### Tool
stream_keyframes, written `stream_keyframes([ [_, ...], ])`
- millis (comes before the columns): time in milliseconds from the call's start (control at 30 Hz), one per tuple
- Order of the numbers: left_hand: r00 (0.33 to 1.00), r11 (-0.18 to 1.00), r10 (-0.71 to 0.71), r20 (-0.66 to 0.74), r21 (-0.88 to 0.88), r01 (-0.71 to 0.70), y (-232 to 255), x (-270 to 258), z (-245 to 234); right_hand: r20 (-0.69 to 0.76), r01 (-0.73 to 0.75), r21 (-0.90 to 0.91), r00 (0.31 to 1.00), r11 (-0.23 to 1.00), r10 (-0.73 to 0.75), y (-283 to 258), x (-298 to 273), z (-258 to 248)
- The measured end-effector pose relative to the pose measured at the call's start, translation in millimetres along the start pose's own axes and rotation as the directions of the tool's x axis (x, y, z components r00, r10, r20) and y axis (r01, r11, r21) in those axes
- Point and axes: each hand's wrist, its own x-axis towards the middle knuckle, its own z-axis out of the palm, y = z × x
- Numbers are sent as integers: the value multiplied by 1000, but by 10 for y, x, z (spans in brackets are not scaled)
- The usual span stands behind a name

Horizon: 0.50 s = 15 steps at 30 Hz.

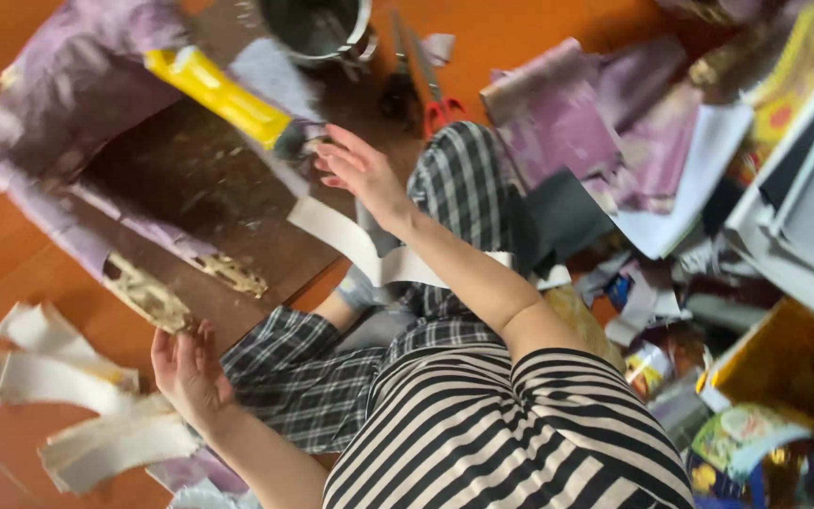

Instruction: Decorating a paper-mache giraffe sculpture by applying yellow tape and black paper to its legs

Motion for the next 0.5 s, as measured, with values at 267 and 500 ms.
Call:
stream_keyframes([
  [267,973,944,-161,165,-263,201,465,-190,496,-330,-115,-885,838,451,-435,-431,-673,-2676],
  [500,859,851,-268,436,-311,423,-98,585,63,-362,-502,-805,837,-315,-410,29,-1464,-4653],
])
